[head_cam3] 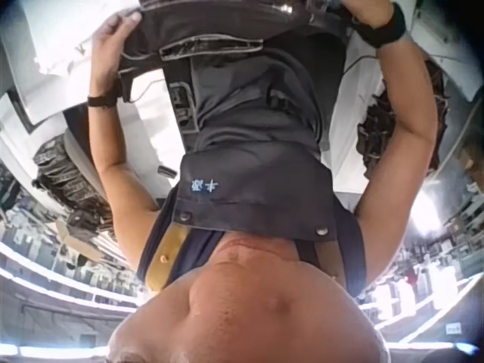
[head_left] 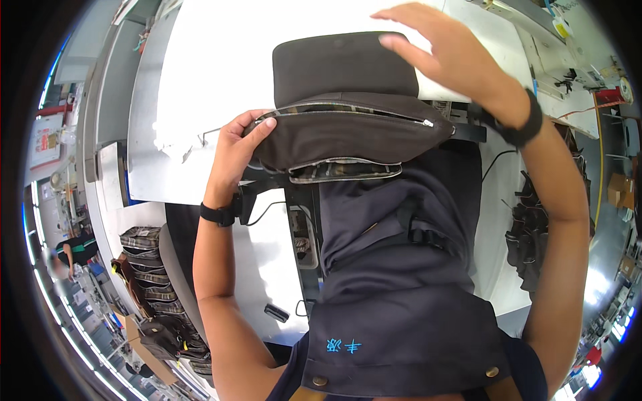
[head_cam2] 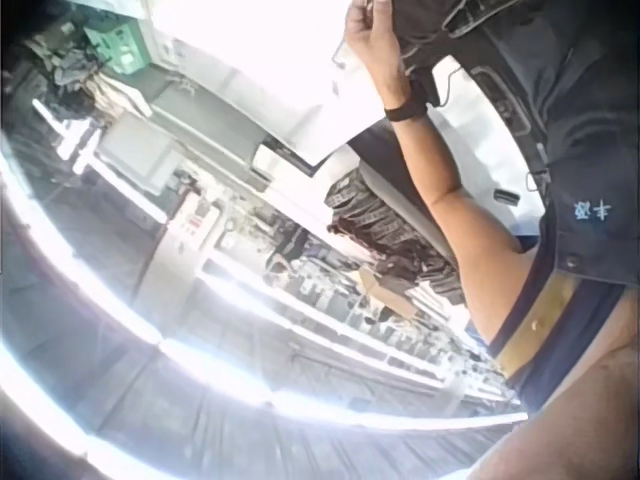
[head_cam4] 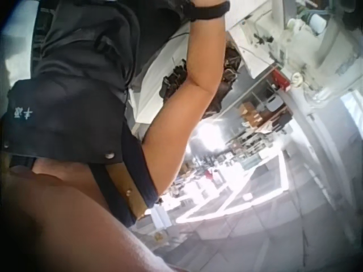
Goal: Sewing and inspecting a zipper and lining on a brown bag using a sewing machine.
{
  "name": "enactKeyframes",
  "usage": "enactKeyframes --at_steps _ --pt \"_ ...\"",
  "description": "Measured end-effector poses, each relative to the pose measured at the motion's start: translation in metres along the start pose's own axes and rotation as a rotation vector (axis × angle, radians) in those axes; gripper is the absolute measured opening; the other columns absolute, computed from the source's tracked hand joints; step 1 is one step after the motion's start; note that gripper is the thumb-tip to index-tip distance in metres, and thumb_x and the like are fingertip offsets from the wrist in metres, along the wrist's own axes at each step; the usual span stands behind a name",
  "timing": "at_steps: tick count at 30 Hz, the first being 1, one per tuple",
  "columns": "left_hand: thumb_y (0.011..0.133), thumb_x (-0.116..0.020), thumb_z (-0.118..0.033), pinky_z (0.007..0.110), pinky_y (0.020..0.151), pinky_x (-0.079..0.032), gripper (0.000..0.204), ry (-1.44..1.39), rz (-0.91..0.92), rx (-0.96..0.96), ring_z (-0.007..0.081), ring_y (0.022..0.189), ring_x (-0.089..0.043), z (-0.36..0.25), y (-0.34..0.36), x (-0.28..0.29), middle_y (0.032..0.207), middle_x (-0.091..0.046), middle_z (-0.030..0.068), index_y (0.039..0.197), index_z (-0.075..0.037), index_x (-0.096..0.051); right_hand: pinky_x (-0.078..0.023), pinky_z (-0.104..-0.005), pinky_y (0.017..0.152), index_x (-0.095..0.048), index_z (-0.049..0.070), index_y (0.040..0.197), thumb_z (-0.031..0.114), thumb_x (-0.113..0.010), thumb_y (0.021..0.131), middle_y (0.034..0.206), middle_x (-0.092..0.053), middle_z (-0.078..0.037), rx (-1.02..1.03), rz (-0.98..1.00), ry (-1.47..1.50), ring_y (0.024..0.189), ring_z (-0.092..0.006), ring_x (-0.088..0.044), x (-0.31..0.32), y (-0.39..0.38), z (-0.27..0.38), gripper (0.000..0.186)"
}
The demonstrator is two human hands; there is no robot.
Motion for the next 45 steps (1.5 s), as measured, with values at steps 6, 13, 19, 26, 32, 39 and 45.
enactKeyframes --at_steps 6,13,19,26,32,39,45 --pt "0.097 -0.076 -0.018 0.019 0.077 -0.048 0.025 0.154 -0.11 -0.122 0.0027 0.084 -0.059 0.005 0.003 0.005 0.094 -0.07 -0.0036 0.114 -0.001 -0.073 -0.052 -0.0406 0.086 -0.067 0.005 0.117 0.023 -0.08 0.085 0.111 -0.069 -0.01 -0.05 0.136 -0.103 0.098 -0.0303 -0.067 0.002 -0.086 0.042 0.039" --pt "0.099 -0.074 -0.02 0.02 0.078 -0.051 0.025 0.126 -0.048 -0.101 0.0039 0.085 -0.062 -0.019 0.0 -0.007 0.095 -0.071 -0.0018 0.114 -0.001 -0.073 -0.053 -0.0394 0.085 -0.064 0.001 0.126 0.016 -0.071 0.093 0.102 -0.069 -0.011 -0.323 0.208 -0.086 0.094 -0.033 -0.066 -0.008 -0.113 0.025 0.037" --pt "0.101 -0.07 -0.021 0.023 0.078 -0.055 0.022 -0.163 -0.018 0.032 0.0075 0.085 -0.068 -0.054 -0.014 -0.004 0.097 -0.074 0.0023 0.113 -0.002 -0.072 -0.052 -0.0333 0.08 -0.07 -0.002 0.115 0.012 -0.057 0.103 0.09 -0.072 -0.011 -0.556 0.112 0.299 0.082 -0.0203 -0.067 0.034 -0.083 0.013 0.023" --pt "0.093 -0.081 -0.027 0.022 0.065 -0.048 0.029 0.514 -0.298 -0.168 0.0062 0.071 -0.057 -0.006 0.005 -0.023 0.076 -0.067 -0.0008 0.098 0.001 -0.074 -0.052 -0.0299 0.072 -0.073 0.007 0.116 0.026 -0.079 0.09 0.098 -0.068 -0.006 -0.296 0.262 0.251 0.08 -0.0192 -0.065 -0.004 -0.093 -0.004 0.033" --pt "0.092 -0.08 -0.016 0.021 0.072 -0.047 0.021 0.443 -0.21 -0.261 0.0059 0.078 -0.058 0.015 -0.001 -0.003 0.087 -0.069 -0.0012 0.104 0.0 -0.075 -0.052 -0.0313 0.066 -0.076 0.007 0.106 0.031 -0.084 0.085 0.091 -0.069 -0.006 -0.24 0.324 0.255 0.077 -0.0233 -0.066 -0.017 -0.105 -0.01 0.032" --pt "0.089 -0.079 -0.002 0.019 0.08 -0.045 0.02 0.387 -0.066 -0.336 0.0043 0.085 -0.057 0.014 -0.002 0.01 0.097 -0.069 -0.003 0.109 -0.001 -0.075 -0.049 -0.0279 0.077 -0.076 0.002 0.106 0.015 -0.08 0.088 0.091 -0.069 -0.007 -0.41 0.391 0.381 0.081 -0.0167 -0.063 -0.009 -0.096 -0.005 0.023" --pt "0.09 -0.08 -0.004 0.019 0.079 -0.046 0.022 0.253 -0.057 -0.168 0.0036 0.085 -0.058 0.018 0.0 0.012 0.096 -0.069 -0.0039 0.111 0.0 -0.075 -0.049 -0.028 0.079 -0.076 0.001 0.105 0.016 -0.079 0.09 0.092 -0.07 -0.008 -0.615 0.417 0.556 0.083 -0.0166 -0.064 -0.011 -0.096 -0.017 0.021"
Point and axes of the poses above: each hand's wrist, its own y-axis towards the middle knuckle, its own x-axis out of the back of the hand, z = x × y, the point moved 2 cm from there along y, towards the middle knuckle
